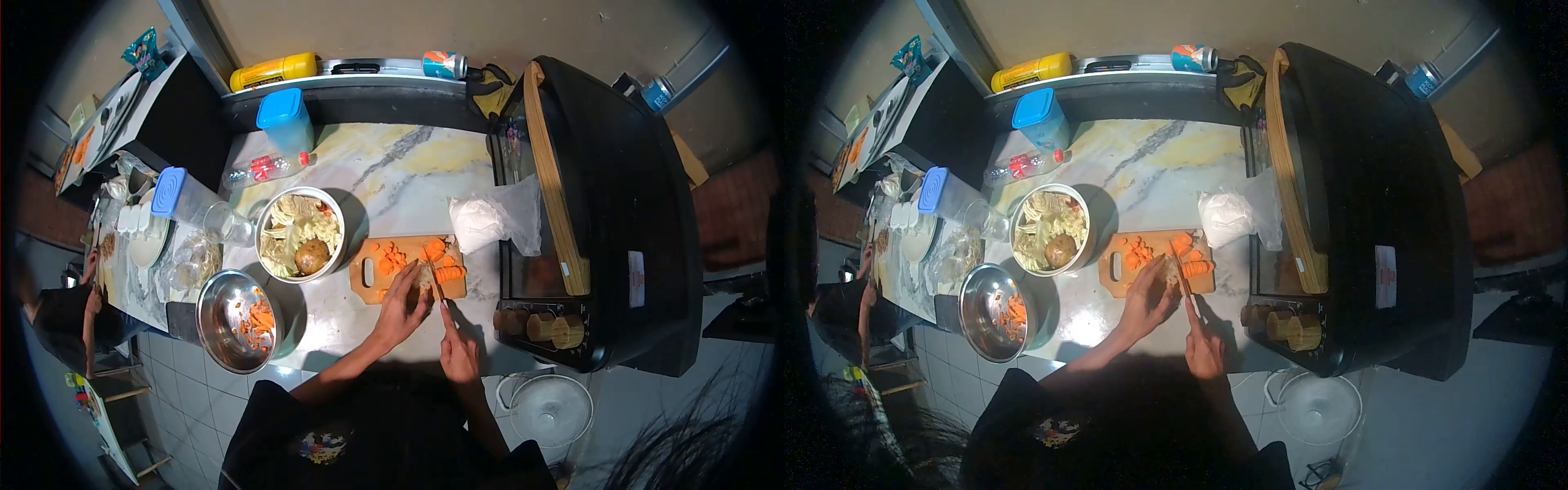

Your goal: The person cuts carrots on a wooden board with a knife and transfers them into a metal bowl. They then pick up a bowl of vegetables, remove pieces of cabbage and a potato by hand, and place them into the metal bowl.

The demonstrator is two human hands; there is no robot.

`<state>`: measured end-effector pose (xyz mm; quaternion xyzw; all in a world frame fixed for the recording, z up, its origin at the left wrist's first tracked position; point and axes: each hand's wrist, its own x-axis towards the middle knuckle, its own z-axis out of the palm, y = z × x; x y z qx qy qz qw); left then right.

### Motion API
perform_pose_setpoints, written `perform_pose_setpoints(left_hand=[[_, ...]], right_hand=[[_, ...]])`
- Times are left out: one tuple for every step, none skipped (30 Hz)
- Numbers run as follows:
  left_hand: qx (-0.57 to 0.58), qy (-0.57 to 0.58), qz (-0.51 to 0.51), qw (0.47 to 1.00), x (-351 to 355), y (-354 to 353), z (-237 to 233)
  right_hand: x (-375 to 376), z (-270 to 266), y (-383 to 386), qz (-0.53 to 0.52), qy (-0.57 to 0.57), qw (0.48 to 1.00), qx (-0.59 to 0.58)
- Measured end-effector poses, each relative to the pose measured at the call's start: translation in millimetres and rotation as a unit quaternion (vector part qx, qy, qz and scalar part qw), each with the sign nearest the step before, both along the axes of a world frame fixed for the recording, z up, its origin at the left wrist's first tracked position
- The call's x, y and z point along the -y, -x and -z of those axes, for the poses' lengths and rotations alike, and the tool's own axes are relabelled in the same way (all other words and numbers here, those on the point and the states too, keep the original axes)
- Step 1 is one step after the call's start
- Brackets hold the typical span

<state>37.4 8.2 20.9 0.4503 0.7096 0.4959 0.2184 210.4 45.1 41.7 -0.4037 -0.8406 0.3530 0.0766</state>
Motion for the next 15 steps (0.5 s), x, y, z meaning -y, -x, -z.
perform_pose_setpoints(left_hand=[[-0.002,-0.007,-0.003,1.000,0,0,0],[-0.004,-0.015,-0.006,1.000,-1,0,0],[-0.004,-0.014,-0.006,1.000,-1,0,1],[0.006,-0.019,-0.010,1.000,-2,-1,2],[0.015,-0.024,-0.014,1.000,-2,-1,4],[0.015,-0.023,-0.014,1.000,-2,-1,5],[0.021,-0.029,-0.015,0.999,-2,0,7],[0.026,-0.036,-0.017,0.999,-2,0,8],[0.027,-0.035,-0.017,0.999,-2,0,8],[0.029,-0.039,-0.019,0.999,-2,0,9],[0.031,-0.043,-0.021,0.998,-2,0,9],[0.032,-0.043,-0.020,0.998,-2,0,10],[0.036,-0.040,-0.020,0.998,-3,0,10],[0.041,-0.038,-0.020,0.998,-4,0,10],[0.041,-0.037,-0.020,0.998,-5,-1,10]], right_hand=[[1,2,0,0.003,0.006,1.000,-0.026],[2,2,0,0.006,0.013,0.999,-0.052],[1,0,1,0.007,0.013,0.999,-0.052],[1,-3,1,0.002,0.045,0.999,-0.018],[0,-5,1,-0.003,0.077,0.997,0.015],[0,-5,1,-0.003,0.078,0.997,0.015],[0,-5,-1,-0.012,0.080,0.997,-0.014],[0,-5,-2,-0.022,0.083,0.995,-0.042],[-1,-5,-2,-0.022,0.084,0.995,-0.042],[-2,-6,-2,-0.022,0.118,0.993,-0.021],[-4,-7,-2,-0.022,0.152,0.988,-0.001],[-6,-7,-2,-0.021,0.152,0.988,-0.001],[-7,-6,-3,-0.030,0.149,0.988,0.001],[-9,-6,-4,-0.039,0.146,0.989,0.004],[-9,-6,-4,-0.039,0.146,0.989,0.004]])
